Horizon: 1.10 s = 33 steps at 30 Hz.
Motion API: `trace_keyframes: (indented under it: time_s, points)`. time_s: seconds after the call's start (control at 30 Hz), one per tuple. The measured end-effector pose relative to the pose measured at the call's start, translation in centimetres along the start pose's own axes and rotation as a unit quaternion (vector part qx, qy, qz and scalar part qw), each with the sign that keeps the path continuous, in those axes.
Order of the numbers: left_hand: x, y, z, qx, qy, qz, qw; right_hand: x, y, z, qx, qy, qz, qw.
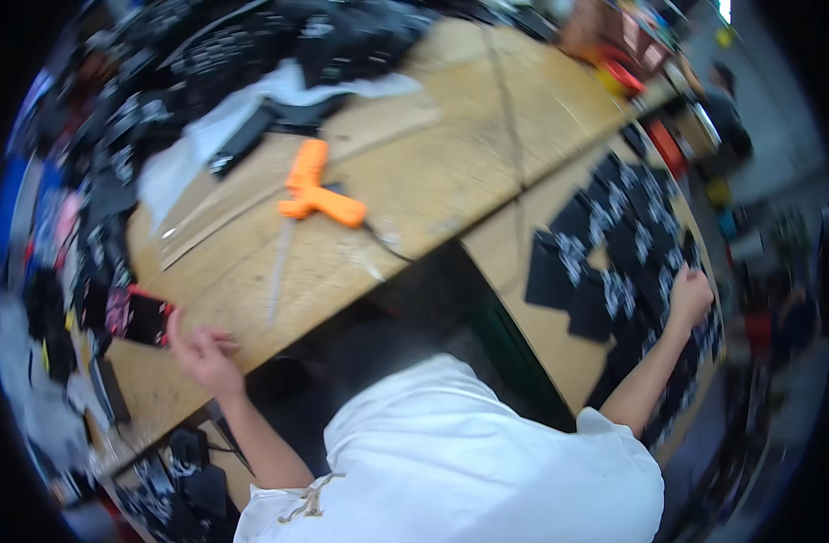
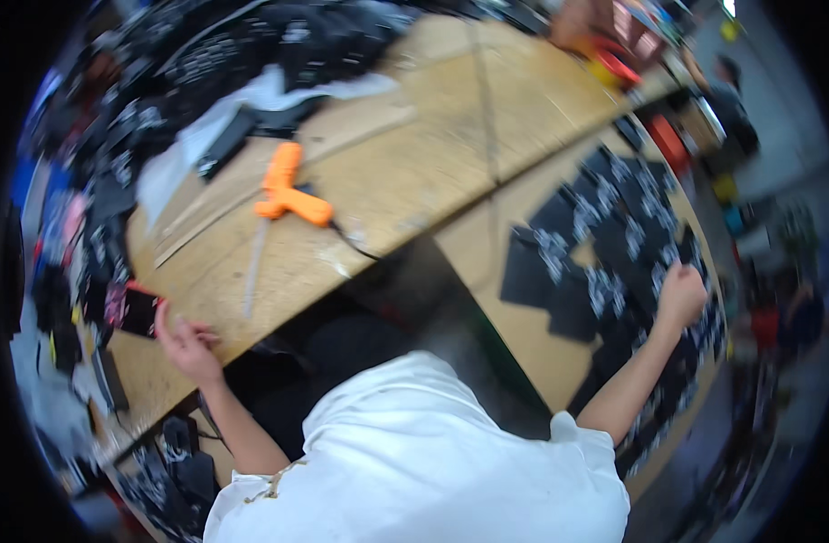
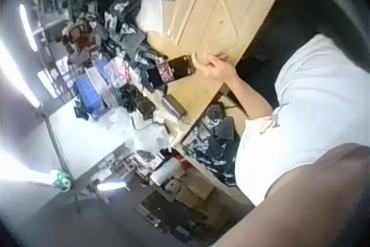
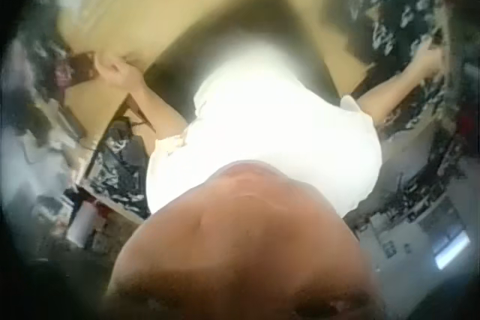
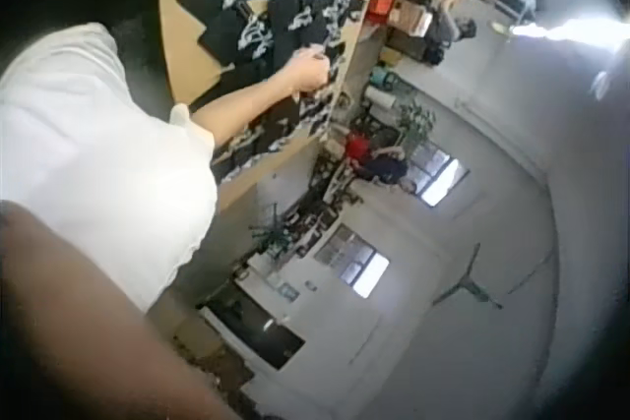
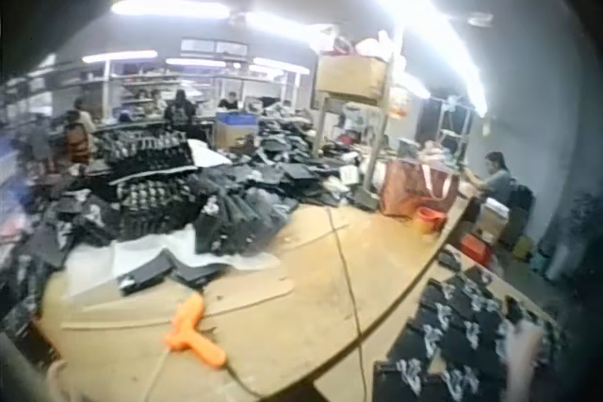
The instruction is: The person uses an orange hot glue gun to apply adhesive to the internal components of a black electronic device. They repeatedly pick up the device, apply glue to specific areas near the wires and circuit board, and place it back on the table.
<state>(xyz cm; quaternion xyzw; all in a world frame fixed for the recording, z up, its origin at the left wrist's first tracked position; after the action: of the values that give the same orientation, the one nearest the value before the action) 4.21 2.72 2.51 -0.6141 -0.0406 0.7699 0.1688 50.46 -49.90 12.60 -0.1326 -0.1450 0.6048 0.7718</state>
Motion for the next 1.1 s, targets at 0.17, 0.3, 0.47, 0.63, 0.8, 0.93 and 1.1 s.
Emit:
trace_keyframes:
  time_s: [0.17,0.3,0.47,0.63,0.8,0.93,1.1]
  points:
    - [0.2,1.2,1.3,-0.044,0.042,-0.018,0.998,37.3,10.9,3.4,-0.225,-0.228,0.579,0.75]
    - [0.3,1.1,1.0,-0.013,0.016,-0.023,1.0,53.8,19.0,6.8,-0.186,-0.238,0.706,0.641]
    - [0.8,1.1,1.2,-0.001,-0.025,-0.046,0.999,61.7,20.7,2.7,0.003,-0.008,0.707,0.707]
    - [-0.1,0.7,2.3,0.059,-0.043,-0.054,0.996,57.7,19.8,5.5,-0.061,-0.364,0.713,0.596]
    - [-1.2,0.7,2.2,0.105,-0.029,-0.169,0.98,44.9,31.6,10.8,-0.012,-0.588,0.63,0.507]
    - [-1.5,0.7,2.0,0.035,0.057,-0.295,0.953,38.3,45.0,12.2,0.299,-0.455,0.79,0.281]
    - [0.8,0.8,3.4,0.064,0.082,-0.189,0.977,38.8,40.9,12.0,0.29,-0.436,0.806,0.276]
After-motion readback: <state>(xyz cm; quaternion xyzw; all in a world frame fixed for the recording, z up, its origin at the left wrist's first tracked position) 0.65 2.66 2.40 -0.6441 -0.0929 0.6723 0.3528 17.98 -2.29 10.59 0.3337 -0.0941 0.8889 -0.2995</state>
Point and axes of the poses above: each hand's wrist, its own y-axis away from the middle knuckle, its own z-axis out of the back of the hand, x = y × z, the point moved 5 cm from there along -y, towards the middle knuckle, and after that the axes turned 7 degrees about x, right-handed, at the moved point
